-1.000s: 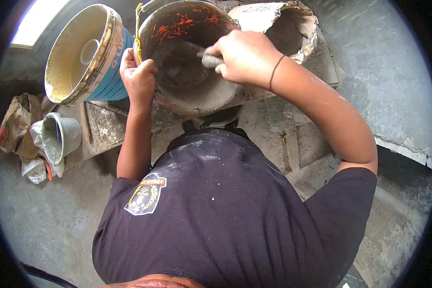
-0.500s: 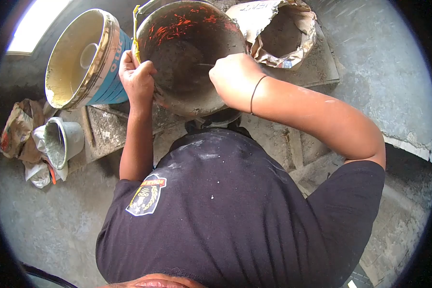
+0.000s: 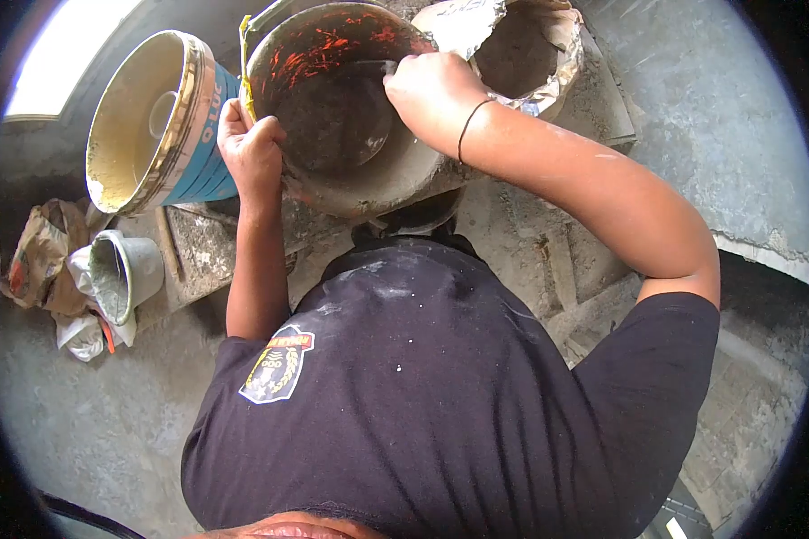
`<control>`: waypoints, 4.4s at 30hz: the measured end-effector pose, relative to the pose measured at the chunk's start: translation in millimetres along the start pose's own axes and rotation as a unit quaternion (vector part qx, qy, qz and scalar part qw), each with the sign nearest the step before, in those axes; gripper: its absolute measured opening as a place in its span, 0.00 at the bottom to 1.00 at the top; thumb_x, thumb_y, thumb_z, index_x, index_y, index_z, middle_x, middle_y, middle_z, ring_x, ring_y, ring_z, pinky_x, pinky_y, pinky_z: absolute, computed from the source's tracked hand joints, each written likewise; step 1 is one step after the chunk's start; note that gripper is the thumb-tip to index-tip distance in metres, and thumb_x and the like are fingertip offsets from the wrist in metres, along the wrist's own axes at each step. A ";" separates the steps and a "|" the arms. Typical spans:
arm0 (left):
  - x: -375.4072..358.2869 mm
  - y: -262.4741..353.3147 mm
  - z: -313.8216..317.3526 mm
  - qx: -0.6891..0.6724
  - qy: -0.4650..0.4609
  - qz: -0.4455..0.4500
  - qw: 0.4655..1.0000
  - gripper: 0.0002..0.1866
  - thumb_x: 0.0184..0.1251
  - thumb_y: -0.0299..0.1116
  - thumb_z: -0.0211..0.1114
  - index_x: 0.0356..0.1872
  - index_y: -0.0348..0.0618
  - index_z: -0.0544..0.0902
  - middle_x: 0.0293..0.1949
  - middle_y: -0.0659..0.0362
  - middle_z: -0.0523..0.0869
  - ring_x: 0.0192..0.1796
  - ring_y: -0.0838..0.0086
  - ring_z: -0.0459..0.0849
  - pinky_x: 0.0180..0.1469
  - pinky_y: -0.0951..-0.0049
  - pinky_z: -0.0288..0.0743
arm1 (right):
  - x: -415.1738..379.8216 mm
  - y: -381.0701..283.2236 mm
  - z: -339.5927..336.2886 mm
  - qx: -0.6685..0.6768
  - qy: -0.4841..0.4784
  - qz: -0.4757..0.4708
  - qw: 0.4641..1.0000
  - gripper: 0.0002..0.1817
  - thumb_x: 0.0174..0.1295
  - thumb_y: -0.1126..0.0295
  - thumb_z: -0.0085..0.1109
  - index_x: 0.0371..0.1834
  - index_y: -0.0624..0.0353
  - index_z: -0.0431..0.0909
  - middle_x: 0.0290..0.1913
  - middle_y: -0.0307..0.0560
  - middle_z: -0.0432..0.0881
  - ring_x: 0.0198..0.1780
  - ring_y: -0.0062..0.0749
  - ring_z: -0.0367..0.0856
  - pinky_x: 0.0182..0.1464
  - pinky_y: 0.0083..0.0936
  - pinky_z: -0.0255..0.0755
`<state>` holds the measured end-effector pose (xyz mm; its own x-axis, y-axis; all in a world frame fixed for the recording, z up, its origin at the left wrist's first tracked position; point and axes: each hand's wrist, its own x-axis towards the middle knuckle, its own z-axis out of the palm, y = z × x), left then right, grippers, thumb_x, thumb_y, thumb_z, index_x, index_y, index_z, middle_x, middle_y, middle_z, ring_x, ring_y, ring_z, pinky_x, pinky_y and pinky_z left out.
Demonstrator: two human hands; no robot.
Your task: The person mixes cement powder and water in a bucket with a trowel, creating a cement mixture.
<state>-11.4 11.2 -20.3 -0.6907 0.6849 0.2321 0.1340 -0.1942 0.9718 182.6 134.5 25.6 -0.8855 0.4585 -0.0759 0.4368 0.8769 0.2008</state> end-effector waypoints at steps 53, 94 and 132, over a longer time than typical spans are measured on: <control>-0.7 -6.4 -6.4 -0.006 0.016 0.002 1.000 0.08 0.46 0.17 0.56 0.27 0.41 0.70 0.23 0.68 0.69 0.23 0.85 0.64 0.25 0.82 0.62 | -31.6 -22.6 -1.8 0.056 -0.075 -0.028 0.995 0.13 0.53 0.72 0.61 0.43 0.56 0.84 0.30 0.50 0.84 0.37 0.44 0.86 0.40 0.36 0.80; 2.6 -28.7 -48.8 0.025 0.076 -0.053 0.995 0.09 0.46 0.16 0.54 0.28 0.42 0.71 0.25 0.66 0.72 0.26 0.82 0.69 0.31 0.82 0.65 | -113.3 -4.5 177.3 0.487 -0.035 0.207 0.848 0.13 0.45 0.70 0.64 0.35 0.63 0.81 0.35 0.64 0.83 0.42 0.59 0.83 0.44 0.42 0.76; 0.5 -38.7 -42.5 -0.027 0.107 -0.074 0.991 0.11 0.42 0.16 0.59 0.21 0.45 0.67 0.23 0.66 0.69 0.26 0.80 0.67 0.31 0.78 0.63 | -180.6 -12.9 196.8 0.472 -0.024 0.299 0.829 0.22 0.43 0.67 0.69 0.44 0.65 0.83 0.36 0.65 0.85 0.42 0.59 0.86 0.44 0.40 0.79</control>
<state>-47.1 -10.7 -59.6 -0.8351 0.5460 0.0677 -0.0145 -0.1449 0.9893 368.1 68.9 -155.5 -0.4691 0.8370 -0.2817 0.7451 0.2038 -0.6351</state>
